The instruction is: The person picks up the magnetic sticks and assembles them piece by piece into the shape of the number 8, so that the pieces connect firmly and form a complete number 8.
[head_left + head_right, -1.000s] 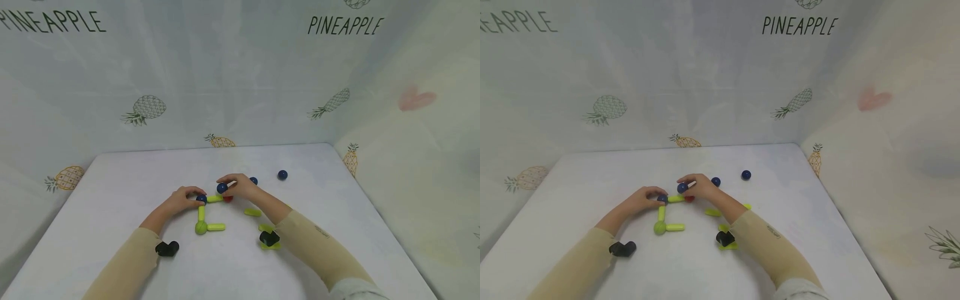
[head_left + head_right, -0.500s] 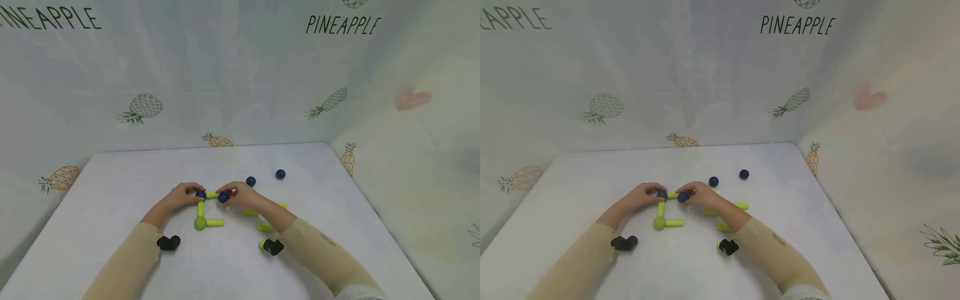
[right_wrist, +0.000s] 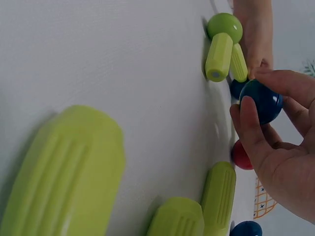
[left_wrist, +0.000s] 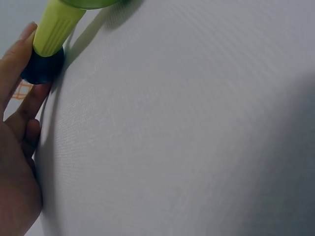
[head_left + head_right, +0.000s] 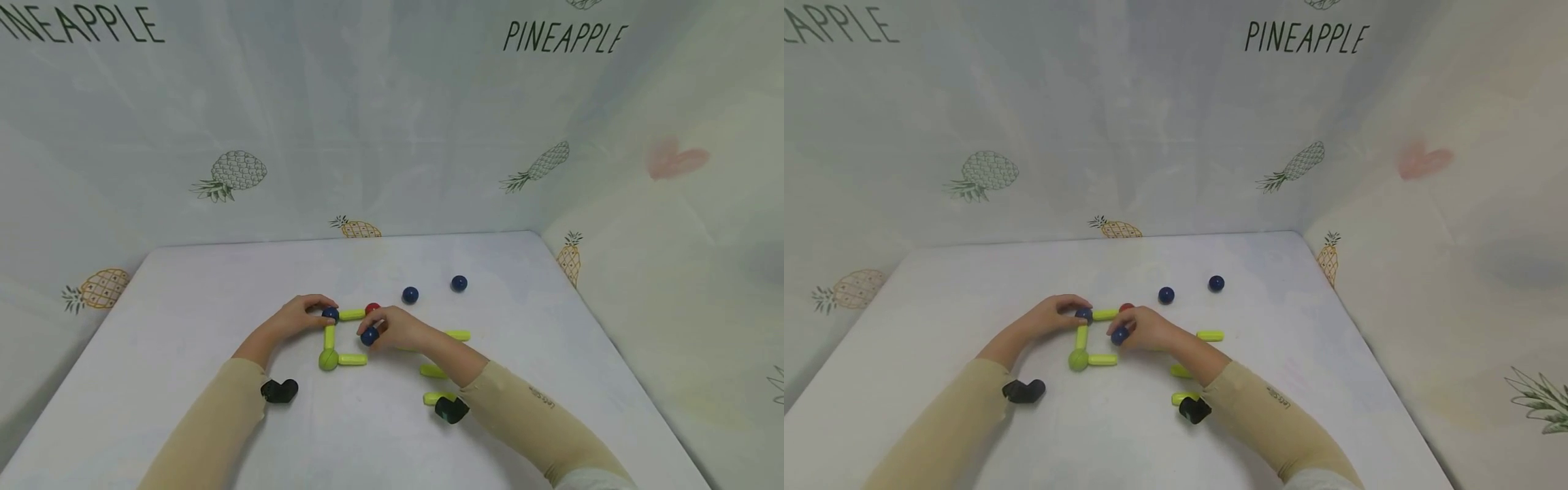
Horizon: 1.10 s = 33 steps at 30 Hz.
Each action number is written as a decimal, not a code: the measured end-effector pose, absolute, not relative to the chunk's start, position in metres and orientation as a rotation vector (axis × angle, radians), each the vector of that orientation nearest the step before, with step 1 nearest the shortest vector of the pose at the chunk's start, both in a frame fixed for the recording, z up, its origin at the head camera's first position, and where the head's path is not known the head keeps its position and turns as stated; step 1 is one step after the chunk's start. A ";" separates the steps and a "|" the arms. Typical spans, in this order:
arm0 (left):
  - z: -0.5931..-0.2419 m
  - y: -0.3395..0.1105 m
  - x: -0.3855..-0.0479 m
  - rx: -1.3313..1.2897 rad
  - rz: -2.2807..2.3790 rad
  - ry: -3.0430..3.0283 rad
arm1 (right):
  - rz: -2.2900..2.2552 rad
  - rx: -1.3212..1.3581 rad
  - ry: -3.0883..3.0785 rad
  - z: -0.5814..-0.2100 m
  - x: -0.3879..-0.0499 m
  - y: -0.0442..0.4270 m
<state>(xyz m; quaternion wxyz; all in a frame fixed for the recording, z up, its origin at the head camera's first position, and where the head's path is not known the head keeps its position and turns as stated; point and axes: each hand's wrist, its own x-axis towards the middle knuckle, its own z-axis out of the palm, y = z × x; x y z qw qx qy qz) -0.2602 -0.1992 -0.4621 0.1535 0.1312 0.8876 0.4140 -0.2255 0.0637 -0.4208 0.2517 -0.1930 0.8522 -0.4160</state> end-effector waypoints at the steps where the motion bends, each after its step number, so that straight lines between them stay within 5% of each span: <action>1: -0.462 -0.199 -0.260 0.365 1.193 2.538 | -1.117 -0.523 2.321 -0.421 -0.225 0.063; 19: -0.468 -0.201 -0.262 0.418 1.206 2.551 | -0.878 -0.838 2.431 -0.430 -0.220 0.061; 33: -0.464 -0.200 -0.258 0.402 1.183 2.578 | -0.778 -0.836 2.469 -0.434 -0.215 0.057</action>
